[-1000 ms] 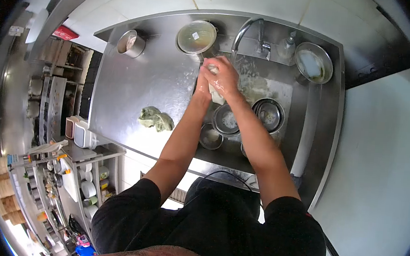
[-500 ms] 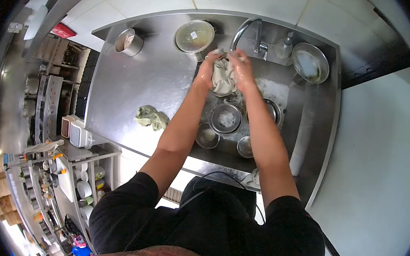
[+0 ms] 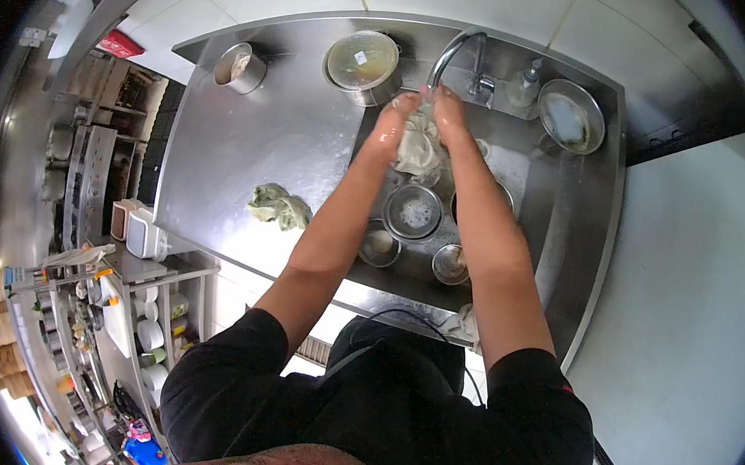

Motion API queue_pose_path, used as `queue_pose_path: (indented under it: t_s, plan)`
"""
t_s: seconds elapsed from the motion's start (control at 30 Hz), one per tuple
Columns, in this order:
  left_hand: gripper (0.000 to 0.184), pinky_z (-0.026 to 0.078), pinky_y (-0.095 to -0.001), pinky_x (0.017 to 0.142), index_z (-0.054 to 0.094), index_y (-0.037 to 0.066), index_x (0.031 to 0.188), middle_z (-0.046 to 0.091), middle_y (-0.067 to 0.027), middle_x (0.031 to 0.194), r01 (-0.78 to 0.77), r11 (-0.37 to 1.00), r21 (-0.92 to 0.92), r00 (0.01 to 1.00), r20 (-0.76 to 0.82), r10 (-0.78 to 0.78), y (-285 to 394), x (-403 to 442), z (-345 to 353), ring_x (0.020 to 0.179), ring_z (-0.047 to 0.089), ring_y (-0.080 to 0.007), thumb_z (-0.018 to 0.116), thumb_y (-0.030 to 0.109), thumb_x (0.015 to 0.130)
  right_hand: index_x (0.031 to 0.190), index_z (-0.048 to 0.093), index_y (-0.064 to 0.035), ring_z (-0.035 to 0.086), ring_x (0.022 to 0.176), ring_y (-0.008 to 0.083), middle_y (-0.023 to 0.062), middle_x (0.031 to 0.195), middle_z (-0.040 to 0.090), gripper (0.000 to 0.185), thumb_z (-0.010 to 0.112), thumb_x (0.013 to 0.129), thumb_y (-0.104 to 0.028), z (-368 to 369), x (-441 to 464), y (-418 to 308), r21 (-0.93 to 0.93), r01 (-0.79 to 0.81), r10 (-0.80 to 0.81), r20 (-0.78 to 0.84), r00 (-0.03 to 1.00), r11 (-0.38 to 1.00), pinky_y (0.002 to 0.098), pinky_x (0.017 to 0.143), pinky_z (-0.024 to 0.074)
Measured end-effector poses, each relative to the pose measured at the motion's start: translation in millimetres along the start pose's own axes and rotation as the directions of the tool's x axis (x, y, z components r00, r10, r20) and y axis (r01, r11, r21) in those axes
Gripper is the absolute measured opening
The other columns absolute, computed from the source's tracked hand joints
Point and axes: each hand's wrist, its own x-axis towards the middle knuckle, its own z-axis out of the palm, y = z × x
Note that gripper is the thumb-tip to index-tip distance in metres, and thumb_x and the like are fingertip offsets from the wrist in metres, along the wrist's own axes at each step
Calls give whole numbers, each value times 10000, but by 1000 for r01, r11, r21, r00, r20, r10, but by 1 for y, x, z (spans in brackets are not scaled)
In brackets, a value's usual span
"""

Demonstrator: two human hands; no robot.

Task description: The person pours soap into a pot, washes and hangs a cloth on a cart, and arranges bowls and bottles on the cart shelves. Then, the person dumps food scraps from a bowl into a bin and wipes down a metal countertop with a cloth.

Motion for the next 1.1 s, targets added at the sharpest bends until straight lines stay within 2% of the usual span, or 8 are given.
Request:
queue_pose_path:
  t_s: [0.17, 0.3, 0.4, 0.5, 0.63, 0.83, 0.97, 1.1]
  plan:
    - [211, 555, -351, 841, 653, 38, 1128, 691, -66, 995, -11, 938, -345, 995, 88, 44, 12, 11, -14, 926, 679, -199, 581, 187, 997, 1274, 654, -12, 668, 1034, 224, 90, 1160, 708, 489, 627, 986, -406, 5, -38, -36, 396, -514, 350, 416, 839, 761, 381, 920, 506]
    - [393, 553, -332, 873, 615, 24, 1297, 696, -98, 1127, -244, 970, -7, 959, -152, 240, 8, 16, -7, 968, 679, -185, 611, 307, 1024, 1307, 599, 12, 676, 996, 235, 124, 1112, 709, 483, 718, 910, -235, 19, -48, -16, 197, -11, 37, -124, 992, 980, 364, 920, 511]
    - [480, 532, -363, 959, 563, 49, 1377, 664, -89, 1258, -49, 873, -485, 999, -21, 45, -2, -11, 10, 1095, 660, -220, 622, 362, 1019, 1335, 541, 42, 665, 976, 220, 138, 1083, 696, 496, 687, 877, -78, 24, -13, 17, 339, 310, -133, -457, 879, 888, 335, 920, 512]
    - [511, 514, -414, 1018, 551, 68, 1396, 644, -92, 1342, 58, 758, -650, 997, 69, -16, -30, -53, 22, 1204, 629, -260, 597, 413, 1022, 1378, 523, 26, 647, 1026, 204, 125, 1144, 678, 519, 654, 880, -39, 32, -20, -9, 495, 278, 117, -627, 770, 824, 318, 930, 504]
    - [487, 503, -439, 1048, 557, 78, 1392, 647, -87, 1348, 102, 823, -559, 993, 10, -116, -81, -44, -3, 1218, 627, -276, 585, 397, 1024, 1346, 591, -9, 656, 1033, 220, 100, 1189, 676, 483, 639, 866, -44, 11, -33, 6, 314, 312, -169, -409, 897, 897, 330, 915, 519]
    - [597, 451, -507, 1102, 512, 66, 1438, 564, -148, 1446, 115, 732, -672, 993, 104, -61, -59, -20, -66, 1300, 566, -340, 500, 507, 1036, 1314, 618, -23, 658, 1024, 185, 86, 1156, 679, 431, 651, 892, -101, -19, -91, -50, 495, 11, -27, 25, 999, 869, 325, 879, 539]
    - [615, 501, -459, 1031, 558, 85, 1391, 613, -118, 1375, 212, 714, -667, 970, 230, -73, -40, -32, -27, 1196, 629, -309, 503, 573, 1020, 1237, 647, 3, 653, 1067, 195, 110, 1199, 661, 404, 707, 890, -195, -24, -75, -23, 141, 82, -98, 110, 989, 987, 331, 889, 534]
    - [469, 533, -386, 920, 630, 87, 1280, 682, -70, 1181, 5, 878, -478, 995, -82, -51, -80, 22, -7, 1022, 666, -226, 531, 476, 1039, 1221, 665, 8, 617, 1182, 323, 187, 1280, 616, 569, 792, 804, -357, 11, -76, -10, -499, 416, -492, -24, 870, 760, 420, 997, 490]
